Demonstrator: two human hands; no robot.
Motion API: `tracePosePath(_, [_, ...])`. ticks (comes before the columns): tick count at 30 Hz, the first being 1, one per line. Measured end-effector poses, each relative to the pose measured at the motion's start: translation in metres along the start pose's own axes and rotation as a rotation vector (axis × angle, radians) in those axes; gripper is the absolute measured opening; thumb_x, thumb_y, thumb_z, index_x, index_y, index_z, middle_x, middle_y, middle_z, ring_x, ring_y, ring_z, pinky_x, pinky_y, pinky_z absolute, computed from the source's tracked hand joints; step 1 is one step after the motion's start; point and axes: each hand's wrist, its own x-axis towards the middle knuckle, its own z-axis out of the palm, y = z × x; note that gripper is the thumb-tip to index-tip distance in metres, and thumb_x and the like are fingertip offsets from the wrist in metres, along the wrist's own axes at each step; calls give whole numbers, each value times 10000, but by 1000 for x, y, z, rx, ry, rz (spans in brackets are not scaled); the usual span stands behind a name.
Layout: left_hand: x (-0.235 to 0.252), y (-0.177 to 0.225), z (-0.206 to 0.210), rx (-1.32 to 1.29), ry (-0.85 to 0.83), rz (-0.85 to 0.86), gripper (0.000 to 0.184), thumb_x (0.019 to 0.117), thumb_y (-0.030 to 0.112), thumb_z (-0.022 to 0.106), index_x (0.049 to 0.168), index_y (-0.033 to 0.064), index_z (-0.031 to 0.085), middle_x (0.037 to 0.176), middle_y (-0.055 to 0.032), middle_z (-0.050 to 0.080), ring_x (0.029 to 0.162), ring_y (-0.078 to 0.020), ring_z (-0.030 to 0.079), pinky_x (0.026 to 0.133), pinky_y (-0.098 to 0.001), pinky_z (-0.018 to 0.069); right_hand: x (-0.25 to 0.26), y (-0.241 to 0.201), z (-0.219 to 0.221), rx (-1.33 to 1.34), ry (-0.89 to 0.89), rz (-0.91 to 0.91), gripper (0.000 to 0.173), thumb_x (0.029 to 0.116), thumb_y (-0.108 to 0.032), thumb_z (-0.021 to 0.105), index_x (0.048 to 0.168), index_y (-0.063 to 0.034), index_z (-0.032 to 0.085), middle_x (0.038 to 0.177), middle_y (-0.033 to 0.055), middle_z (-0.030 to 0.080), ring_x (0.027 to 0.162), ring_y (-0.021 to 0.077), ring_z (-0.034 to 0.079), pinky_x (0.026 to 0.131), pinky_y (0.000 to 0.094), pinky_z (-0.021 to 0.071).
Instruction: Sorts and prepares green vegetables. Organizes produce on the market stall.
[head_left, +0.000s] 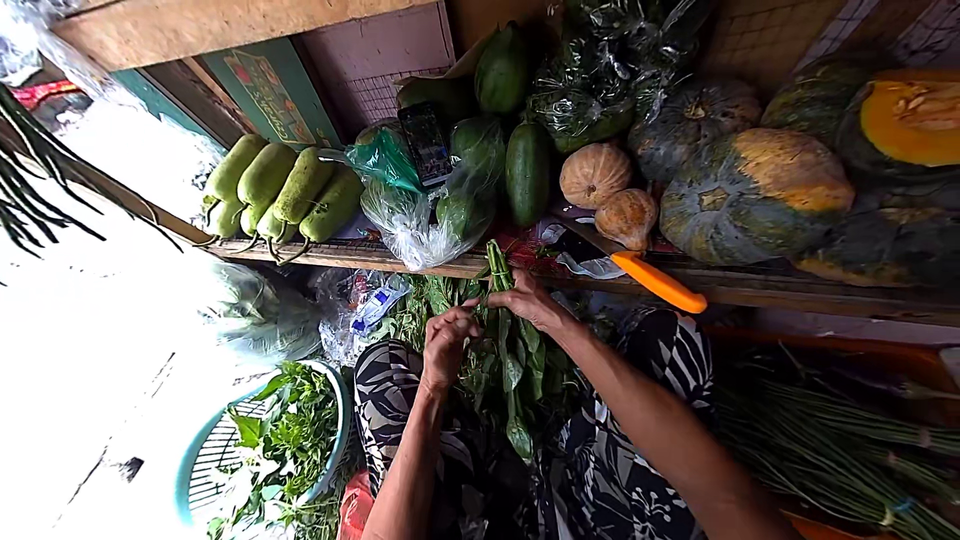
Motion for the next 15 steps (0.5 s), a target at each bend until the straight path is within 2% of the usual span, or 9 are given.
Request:
tracePosePath(2, [8, 3, 21, -573, 334, -86, 403, 963, 136, 382, 610, 178, 572, 510, 82, 503, 535, -60, 553, 813, -267, 532, -2, 2, 7, -9, 35, -18, 352, 772, -39, 790, 1095, -11, 651, 921, 80, 667, 829, 139, 630, 778, 353, 534])
tracePosePath(3, [13, 7, 26, -823, 499, -151, 404, 979, 99, 343, 662, 118, 593, 516, 48, 523, 513, -89, 566, 710, -279, 558, -2, 1, 10, -65, 49, -29, 380, 770, -80, 793, 1120, -19, 656, 943, 98, 676, 854, 173, 641, 793, 401, 535])
tracePosePath(4, [17, 9, 27, -966, 618, -215, 373, 1003, 74, 322, 821, 49, 647, 607, -1, 611, 572, -114, 638, 682, -279, 589, -3, 0, 12, -137, 54, -46, 414, 777, -117, 792, 1155, -15, 656, 970, 126, 677, 885, 217, 645, 811, 454, 527])
tracePosePath(5, [19, 8, 28, -1005, 684, -266, 364, 1033, 42, 302, 1022, 2, 664, 785, -51, 710, 692, -120, 707, 697, -252, 608, -5, -4, 13, -220, 58, -61, 442, 795, -151, 795, 1187, -7, 653, 991, 159, 680, 913, 266, 651, 826, 506, 519])
tracePosePath(6, [21, 8, 29, -953, 704, -306, 362, 1045, -2, 278, 1147, 6, 625, 963, -60, 751, 813, -96, 734, 728, -216, 603, -8, -8, 14, -313, 54, -66, 458, 818, -185, 800, 1209, -4, 644, 1007, 190, 682, 944, 316, 658, 843, 553, 508])
tracePosePath(7, [23, 8, 30, -828, 700, -344, 361, 1045, -44, 274, 1222, 17, 583, 1063, -46, 754, 870, -63, 731, 746, -184, 589, -13, -14, 14, -407, 42, -65, 477, 843, -213, 795, 1241, -7, 634, 1025, 214, 689, 978, 359, 667, 862, 587, 500])
tracePosePath(11, [29, 13, 25, -364, 538, -335, 302, 1021, -99, 422, 1237, -27, 620, 987, -30, 763, 875, -74, 729, 854, -225, 590, -23, -24, 16, -665, 45, -85, 447, 904, -264, 744, 1263, -24, 628, 970, 220, 710, 960, 402, 692, 831, 602, 498])
tracePosePath(13, [27, 17, 19, -194, 394, -294, 314, 975, -85, 524, 1280, -50, 591, 1051, -40, 751, 958, -96, 718, 936, -267, 573, -22, -21, 14, -721, 54, -100, 436, 920, -268, 725, 1268, -23, 629, 969, 222, 715, 956, 411, 695, 824, 610, 496])
tracePosePath(15, [26, 18, 9, 16, 262, -280, 422, 950, -4, 604, 1359, -72, 529, 1142, -62, 710, 1028, -98, 685, 982, -283, 548, -20, -14, 13, -791, 48, -139, 405, 933, -270, 697, 1255, -33, 628, 963, 213, 716, 952, 411, 696, 812, 604, 494])
